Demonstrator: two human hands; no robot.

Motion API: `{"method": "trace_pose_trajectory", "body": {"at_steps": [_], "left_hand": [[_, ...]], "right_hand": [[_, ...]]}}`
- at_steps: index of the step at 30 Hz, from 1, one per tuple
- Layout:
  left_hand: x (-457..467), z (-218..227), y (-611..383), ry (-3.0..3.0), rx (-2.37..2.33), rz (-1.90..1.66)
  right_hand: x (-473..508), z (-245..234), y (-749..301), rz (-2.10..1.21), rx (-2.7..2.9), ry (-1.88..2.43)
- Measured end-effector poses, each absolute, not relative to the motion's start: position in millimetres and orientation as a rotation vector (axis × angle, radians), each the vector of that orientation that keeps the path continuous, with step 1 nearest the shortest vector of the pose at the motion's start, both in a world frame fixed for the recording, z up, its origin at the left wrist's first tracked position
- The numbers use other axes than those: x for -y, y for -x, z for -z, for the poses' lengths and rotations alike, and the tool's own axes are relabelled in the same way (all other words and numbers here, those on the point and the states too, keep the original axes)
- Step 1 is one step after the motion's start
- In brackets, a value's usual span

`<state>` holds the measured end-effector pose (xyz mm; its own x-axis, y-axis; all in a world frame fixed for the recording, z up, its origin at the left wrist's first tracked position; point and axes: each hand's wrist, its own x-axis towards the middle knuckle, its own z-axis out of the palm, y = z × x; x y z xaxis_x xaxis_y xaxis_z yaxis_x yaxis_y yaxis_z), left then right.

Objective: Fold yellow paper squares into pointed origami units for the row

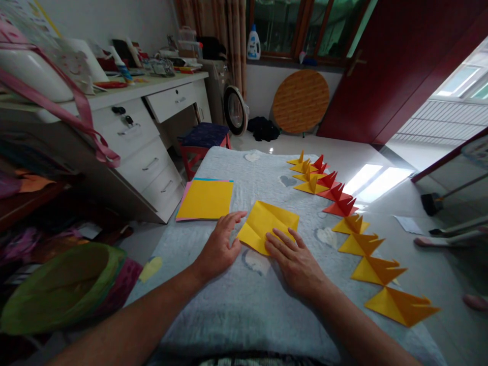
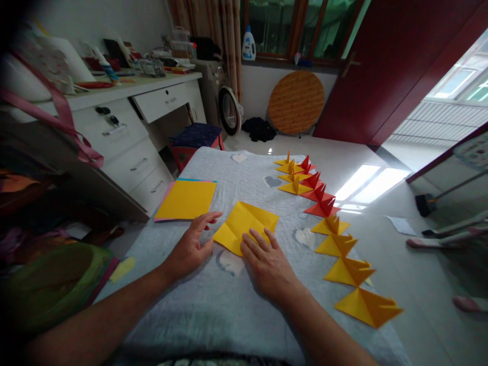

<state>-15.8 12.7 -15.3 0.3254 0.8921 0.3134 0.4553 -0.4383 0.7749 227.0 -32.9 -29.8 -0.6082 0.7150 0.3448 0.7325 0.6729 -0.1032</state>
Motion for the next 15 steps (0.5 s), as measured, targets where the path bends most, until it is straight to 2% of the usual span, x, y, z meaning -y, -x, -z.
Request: {"method": "trace_pose_trajectory", "body": {"at_steps": [3, 6, 15], "left_hand": [[-9.4, 13.9, 19.8, -2.328, -1.049, -0.829], [-9.9, 18.2, 19.3, -2.423, -1.11, -0.718], [-24.5, 23.3, 21.2, -2.436, -1.274, -0.786]], "right_hand": [[30.9, 31.0, -224.8, -0.043, 2.535, 1.193], [27.7, 27.5, -223.6, -0.094, 2.5, 1.19], [25.4, 19.4, -225.7, -0.378, 2.23, 1.095]]}}
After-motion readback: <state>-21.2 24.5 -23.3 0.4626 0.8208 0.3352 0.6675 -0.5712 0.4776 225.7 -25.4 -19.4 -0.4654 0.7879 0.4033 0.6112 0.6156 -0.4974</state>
